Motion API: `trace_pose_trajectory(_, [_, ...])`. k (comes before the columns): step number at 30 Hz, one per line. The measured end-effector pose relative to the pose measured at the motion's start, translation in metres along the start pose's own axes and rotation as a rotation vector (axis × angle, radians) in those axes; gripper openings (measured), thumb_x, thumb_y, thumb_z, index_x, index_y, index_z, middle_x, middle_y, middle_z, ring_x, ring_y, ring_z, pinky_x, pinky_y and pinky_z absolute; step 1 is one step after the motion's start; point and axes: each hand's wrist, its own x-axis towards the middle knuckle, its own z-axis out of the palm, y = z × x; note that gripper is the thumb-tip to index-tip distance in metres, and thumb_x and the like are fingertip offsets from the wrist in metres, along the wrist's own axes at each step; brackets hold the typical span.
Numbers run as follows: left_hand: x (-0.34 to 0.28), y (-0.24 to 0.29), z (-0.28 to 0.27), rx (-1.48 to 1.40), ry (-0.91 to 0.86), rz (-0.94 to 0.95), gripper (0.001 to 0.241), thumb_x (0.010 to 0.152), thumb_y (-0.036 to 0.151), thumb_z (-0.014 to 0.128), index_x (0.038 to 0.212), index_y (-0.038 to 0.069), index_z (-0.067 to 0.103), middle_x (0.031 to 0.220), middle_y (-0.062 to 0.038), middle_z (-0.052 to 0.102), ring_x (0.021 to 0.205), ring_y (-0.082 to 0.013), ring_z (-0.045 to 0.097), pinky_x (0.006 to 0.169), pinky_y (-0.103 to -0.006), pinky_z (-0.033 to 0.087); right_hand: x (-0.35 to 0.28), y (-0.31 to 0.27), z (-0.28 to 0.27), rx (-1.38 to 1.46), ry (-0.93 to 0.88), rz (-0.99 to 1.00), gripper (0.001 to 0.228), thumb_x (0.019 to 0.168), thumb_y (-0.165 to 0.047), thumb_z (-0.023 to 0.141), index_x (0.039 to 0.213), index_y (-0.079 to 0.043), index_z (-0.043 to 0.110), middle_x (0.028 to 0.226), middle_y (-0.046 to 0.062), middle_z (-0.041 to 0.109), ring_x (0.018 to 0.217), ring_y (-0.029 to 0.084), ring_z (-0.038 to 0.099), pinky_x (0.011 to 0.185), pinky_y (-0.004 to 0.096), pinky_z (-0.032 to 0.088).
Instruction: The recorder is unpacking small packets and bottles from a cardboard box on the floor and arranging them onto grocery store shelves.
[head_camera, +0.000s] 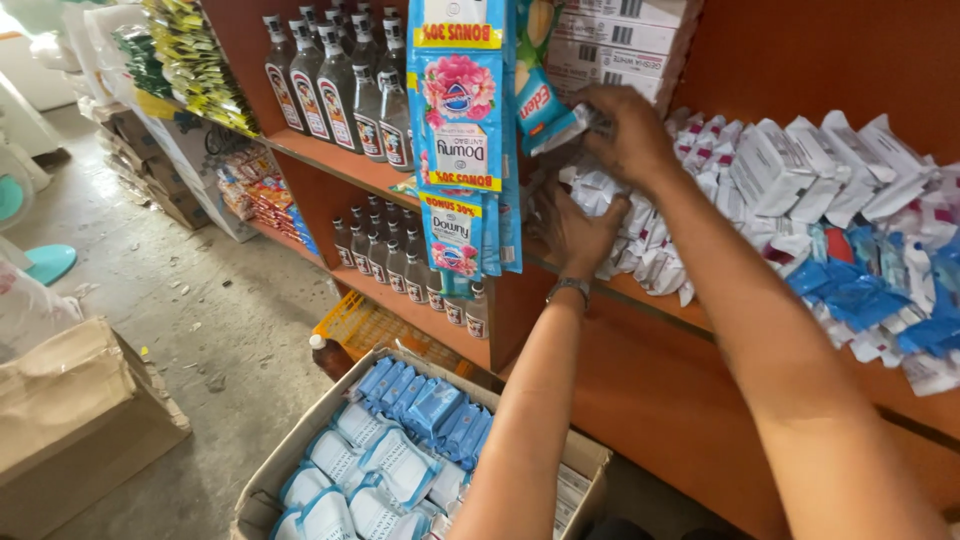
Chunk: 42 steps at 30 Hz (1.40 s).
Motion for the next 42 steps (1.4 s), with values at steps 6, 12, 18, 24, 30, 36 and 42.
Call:
trace_pose_trajectory(6, [-0.001, -0.002, 0.001, 0.002, 0.073, 0.051, 0.113, 0.062, 0.059, 0.084, 0.149, 0.001, 0.040, 0.148, -0.026, 0.044, 0.142, -0.0446, 0.039, 0.119, -0.0598, 0.026, -0.009, 0.005, 0.029, -0.207, -0.132, 0.099, 0.055, 0.074, -0.003, 0.077, 0.128, 0.000, 0.066, 0.132, 0.021, 0.064, 0.127, 0.040, 0.053, 0.107, 0.048, 0.044])
trace_pose_trajectory(12, [-0.002, -0.019, 0.018, 0.104, 0.149, 0.049, 0.126, 0.058, 0.072, 0.083, 0.146, -0.003, 0.033, 0.149, -0.032, 0.037, 0.144, -0.0485, 0.033, 0.122, -0.0627, 0.020, -0.008, 0.005, 0.035, -0.418, -0.195, -0.010, 0.051, 0.078, -0.014, 0.076, 0.130, -0.012, 0.070, 0.139, 0.014, 0.060, 0.131, 0.035, 0.047, 0.098, 0.049, 0.041])
trace_pose_trajectory(18, [-0.002, -0.003, -0.002, 0.130, 0.126, 0.041, 0.137, 0.061, 0.070, 0.081, 0.163, 0.001, 0.023, 0.166, -0.031, 0.026, 0.155, -0.0470, 0.021, 0.124, -0.0599, 0.013, -0.002, 0.001, 0.041, -0.577, -0.348, 0.058, 0.039, 0.088, -0.019, 0.067, 0.126, -0.024, 0.073, 0.131, 0.008, 0.066, 0.129, 0.029, 0.049, 0.095, 0.048, 0.037])
trace_pose_trajectory(24, [0.003, -0.014, 0.002, 0.077, 0.134, 0.170, 0.136, 0.064, 0.066, 0.081, 0.165, -0.001, 0.019, 0.169, -0.030, 0.024, 0.159, -0.0444, 0.017, 0.129, -0.0511, 0.015, -0.003, -0.001, 0.040, -0.522, -0.521, 0.213, 0.053, 0.077, -0.006, 0.063, 0.125, -0.024, 0.074, 0.122, 0.008, 0.071, 0.126, 0.028, 0.052, 0.096, 0.047, 0.036])
trace_pose_trajectory(30, [-0.002, -0.010, -0.001, 0.111, 0.125, 0.125, 0.126, 0.065, 0.063, 0.082, 0.161, 0.000, 0.031, 0.164, -0.030, 0.036, 0.153, -0.0455, 0.031, 0.125, -0.0514, 0.024, -0.007, -0.008, 0.020, -0.482, -0.477, 0.207, 0.057, 0.076, -0.003, 0.062, 0.127, -0.025, 0.076, 0.107, 0.018, 0.073, 0.103, 0.037, 0.068, 0.089, 0.048, 0.051])
trace_pose_trajectory(36, [-0.007, 0.018, -0.024, -0.046, -0.008, -0.106, 0.118, 0.064, 0.063, 0.077, 0.158, 0.003, 0.039, 0.150, -0.026, 0.052, 0.137, -0.0447, 0.050, 0.112, -0.0524, 0.042, -0.004, -0.006, -0.059, -0.602, -0.277, 0.306, 0.019, 0.088, -0.019, 0.071, 0.097, -0.004, 0.079, 0.100, 0.020, 0.074, 0.089, 0.036, 0.071, 0.081, 0.050, 0.056])
trace_pose_trajectory(42, [-0.006, 0.010, -0.015, 0.035, -0.023, -0.100, 0.119, 0.068, 0.061, 0.081, 0.160, 0.007, 0.029, 0.163, -0.024, 0.037, 0.150, -0.0419, 0.035, 0.120, -0.0529, 0.029, -0.034, 0.073, -0.135, -0.827, -0.457, 0.785, 0.052, 0.100, -0.049, 0.070, 0.103, 0.002, 0.080, 0.096, 0.023, 0.073, 0.083, 0.037, 0.076, 0.083, 0.053, 0.057])
